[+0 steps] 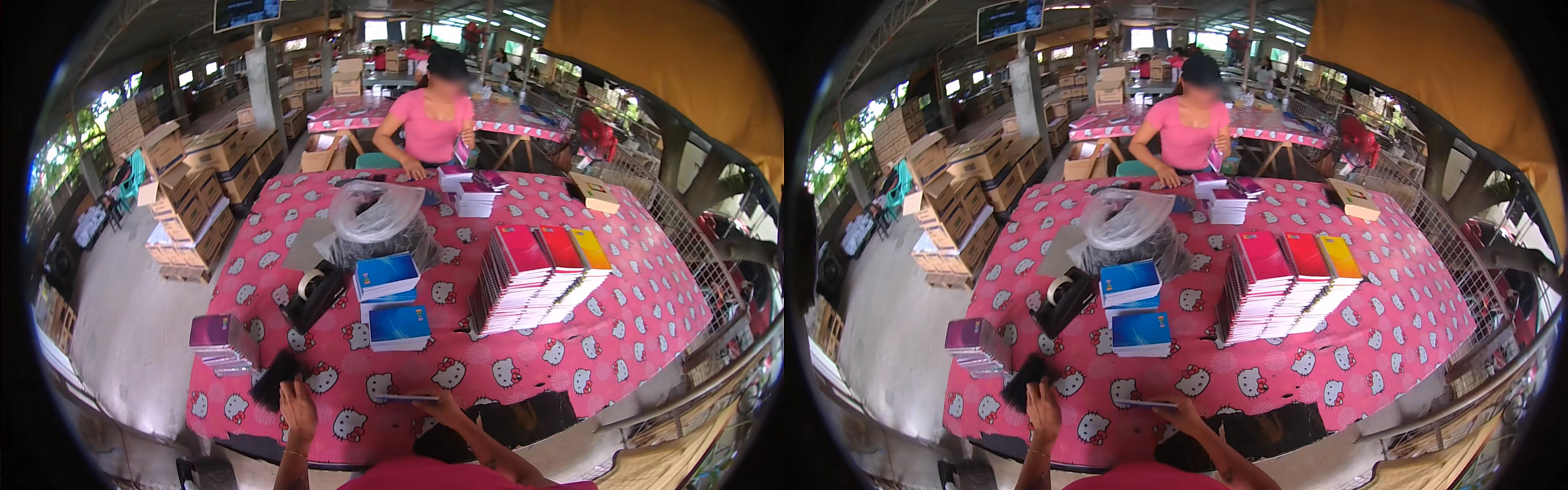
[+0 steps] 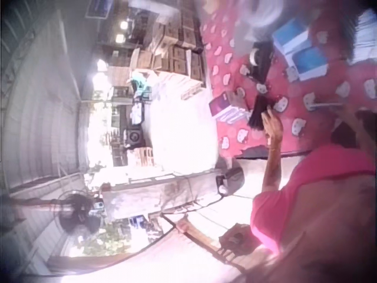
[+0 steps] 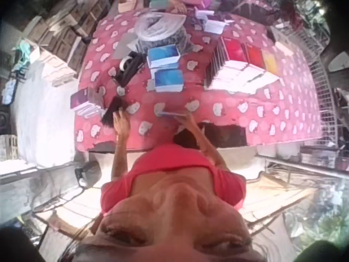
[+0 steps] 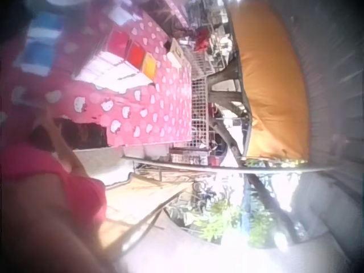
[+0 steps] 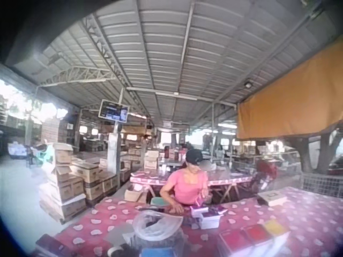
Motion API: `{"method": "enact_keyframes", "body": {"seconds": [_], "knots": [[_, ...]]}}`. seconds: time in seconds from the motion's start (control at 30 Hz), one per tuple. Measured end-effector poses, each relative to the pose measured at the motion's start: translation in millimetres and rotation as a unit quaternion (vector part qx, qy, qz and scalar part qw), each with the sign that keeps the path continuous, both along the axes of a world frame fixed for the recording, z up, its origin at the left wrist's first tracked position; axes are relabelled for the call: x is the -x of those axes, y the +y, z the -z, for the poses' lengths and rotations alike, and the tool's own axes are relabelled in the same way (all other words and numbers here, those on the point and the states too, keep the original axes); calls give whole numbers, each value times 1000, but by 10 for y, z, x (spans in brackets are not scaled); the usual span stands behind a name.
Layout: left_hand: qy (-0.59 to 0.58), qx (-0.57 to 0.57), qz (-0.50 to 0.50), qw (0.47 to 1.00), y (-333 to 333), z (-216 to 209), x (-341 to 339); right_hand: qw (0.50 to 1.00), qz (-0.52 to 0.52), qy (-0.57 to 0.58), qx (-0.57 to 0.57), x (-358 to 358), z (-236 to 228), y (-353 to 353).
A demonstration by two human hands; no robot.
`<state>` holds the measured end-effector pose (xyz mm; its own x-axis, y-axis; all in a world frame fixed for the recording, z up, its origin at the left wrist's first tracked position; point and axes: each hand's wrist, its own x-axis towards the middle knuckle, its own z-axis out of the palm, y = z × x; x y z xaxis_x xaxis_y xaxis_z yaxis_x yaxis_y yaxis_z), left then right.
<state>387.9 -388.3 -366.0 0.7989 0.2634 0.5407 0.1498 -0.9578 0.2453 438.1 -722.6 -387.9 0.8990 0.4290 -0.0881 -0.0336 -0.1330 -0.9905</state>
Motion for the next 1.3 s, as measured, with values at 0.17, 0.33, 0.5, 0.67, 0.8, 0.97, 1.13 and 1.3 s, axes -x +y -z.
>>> {"method": "enact_keyframes", "body": {"seconds": [0.17, 0.33, 0.5, 0.67, 0.8, 0.97, 1.13, 1.3], "knots": [[17, 217, 110, 970, -349, -36, -164, 999, 0, -32, 11, 7, -1, -13], [114, 475, 122, 864, -883, 27, -135, 998, 18, -52, -40, -4, 113, 15], [5, 281, 305, 910, -1123, 103, -133, 997, 18, -62, -51, -16, 101, 48], [67, 277, 301, 910, -1176, 36, -19, 998, 9, -34, -50, -81, 42, 84], [54, 264, 236, 934, -1082, -192, -189, 999, 34, -8, 26, -173, 256, -35], [20, 291, 244, 925, -933, -748, -399, 995, 51, -35, -73, -318, -444, 3], [190, 510, 310, 779, -945, -546, -506, 998, -29, -29, -44, -360, -306, -127], [247, 538, 292, 751, -916, 137, -689, 967, 198, -87, -131, 133, -206, -507]]}}
